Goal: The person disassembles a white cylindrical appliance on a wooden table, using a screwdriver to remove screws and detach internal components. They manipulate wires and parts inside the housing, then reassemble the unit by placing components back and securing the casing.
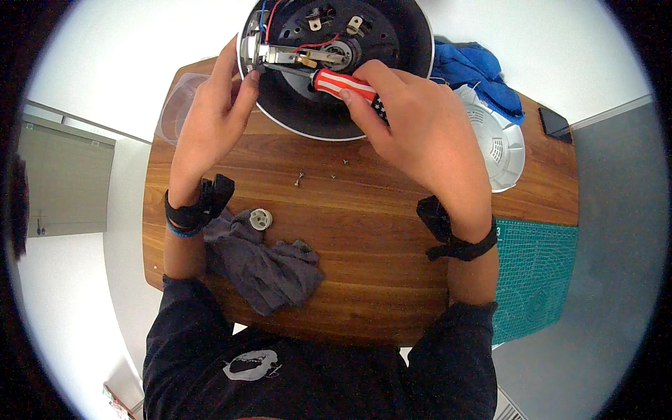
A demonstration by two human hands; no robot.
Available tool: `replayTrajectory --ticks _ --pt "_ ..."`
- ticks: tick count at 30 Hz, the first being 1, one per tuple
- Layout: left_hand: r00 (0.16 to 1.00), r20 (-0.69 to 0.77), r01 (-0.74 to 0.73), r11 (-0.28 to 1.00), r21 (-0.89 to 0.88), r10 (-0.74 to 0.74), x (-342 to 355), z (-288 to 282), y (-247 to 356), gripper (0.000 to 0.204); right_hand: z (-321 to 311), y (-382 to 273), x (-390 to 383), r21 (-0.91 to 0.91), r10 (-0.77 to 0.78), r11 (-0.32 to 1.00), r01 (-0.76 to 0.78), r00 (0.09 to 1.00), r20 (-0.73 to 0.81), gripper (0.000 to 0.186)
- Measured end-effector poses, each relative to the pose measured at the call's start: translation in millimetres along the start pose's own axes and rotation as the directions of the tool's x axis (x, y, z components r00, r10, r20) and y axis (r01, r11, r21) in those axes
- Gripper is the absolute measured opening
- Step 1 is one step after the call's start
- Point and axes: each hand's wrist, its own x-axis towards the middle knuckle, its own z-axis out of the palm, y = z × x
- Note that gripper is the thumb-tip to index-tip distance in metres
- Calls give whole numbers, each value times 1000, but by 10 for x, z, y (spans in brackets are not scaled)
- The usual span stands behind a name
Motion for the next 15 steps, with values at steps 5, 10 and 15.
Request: replayTrajectory --ticks 5,10,15 --pt "1000 -6 -18 1000 -24 18 2 9 -28 54 -24 -49 3 -2 28 1000 -28 999 25 22" --pt "999 -25 -48 998 -34 47 3 22 -34 58 -19 -54 -1 -17 13 1000 -13 1000 8 22" --pt "997 -46 -61 997 -50 59 5 28 4 66 -28 -73 -9 -31 25 999 -25 1000 16 22"
